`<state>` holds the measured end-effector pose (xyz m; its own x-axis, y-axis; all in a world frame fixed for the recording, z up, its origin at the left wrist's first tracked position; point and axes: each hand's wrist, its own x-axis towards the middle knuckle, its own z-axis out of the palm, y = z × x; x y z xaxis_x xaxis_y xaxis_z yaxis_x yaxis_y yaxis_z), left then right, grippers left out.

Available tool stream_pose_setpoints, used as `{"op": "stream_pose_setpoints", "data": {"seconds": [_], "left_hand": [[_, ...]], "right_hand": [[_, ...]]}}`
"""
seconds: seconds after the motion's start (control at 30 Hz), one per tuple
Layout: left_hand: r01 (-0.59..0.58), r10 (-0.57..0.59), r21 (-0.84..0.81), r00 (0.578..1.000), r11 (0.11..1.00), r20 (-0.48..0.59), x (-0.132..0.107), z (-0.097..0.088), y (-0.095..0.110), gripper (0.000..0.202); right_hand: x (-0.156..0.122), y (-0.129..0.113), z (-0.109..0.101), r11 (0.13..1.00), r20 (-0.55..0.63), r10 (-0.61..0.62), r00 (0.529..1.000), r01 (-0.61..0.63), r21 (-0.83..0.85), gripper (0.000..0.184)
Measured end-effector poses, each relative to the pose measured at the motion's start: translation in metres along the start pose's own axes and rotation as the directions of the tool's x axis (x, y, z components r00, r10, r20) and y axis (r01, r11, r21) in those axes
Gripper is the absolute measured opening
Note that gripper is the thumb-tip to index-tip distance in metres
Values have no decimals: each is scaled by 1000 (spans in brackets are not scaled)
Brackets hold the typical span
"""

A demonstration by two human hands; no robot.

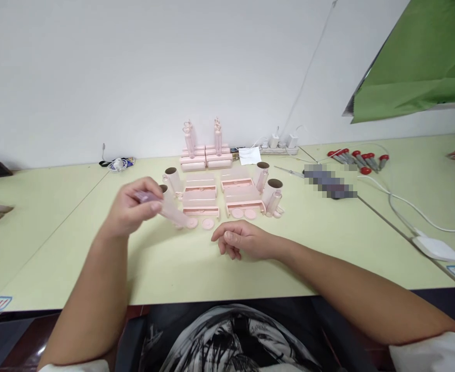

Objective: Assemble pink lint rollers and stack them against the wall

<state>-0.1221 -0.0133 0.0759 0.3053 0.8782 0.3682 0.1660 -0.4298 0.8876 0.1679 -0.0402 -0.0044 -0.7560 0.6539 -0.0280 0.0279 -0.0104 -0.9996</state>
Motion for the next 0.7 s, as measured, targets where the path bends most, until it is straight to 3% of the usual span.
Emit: {"op": "stream_pose_setpoints", "data": {"seconds": [0.07,0.13,0.2,0.3,0.57,0.7], "left_hand": [[119,-107,106,988,987,-111,0,-21,0,29],[294,-266,287,955,912,-134,0,-31,-1,28],[427,-428,431,898,795,-101,1,-32,-3,30],[512,-582,543,811,665,-53,3,-26,-8,35],[567,-583,596,789,569,-195,8,-19,-18,43],[572,-584,598,786,562,-203,8,-19,-21,48]], "right_hand": [[0,0,-1,997,-14,38,999,-38,-61,46],[0,-1,-1,991,-21,63,998,-65,-115,43],[0,-2,-1,987,-26,66,997,-69,-147,41],[1,-1,-3,983,-32,50,998,-55,-174,39],[1,-2,-5,964,-24,18,1000,-24,-265,35],[0,-4,-4,944,-31,-8,999,-3,-329,32]]}}
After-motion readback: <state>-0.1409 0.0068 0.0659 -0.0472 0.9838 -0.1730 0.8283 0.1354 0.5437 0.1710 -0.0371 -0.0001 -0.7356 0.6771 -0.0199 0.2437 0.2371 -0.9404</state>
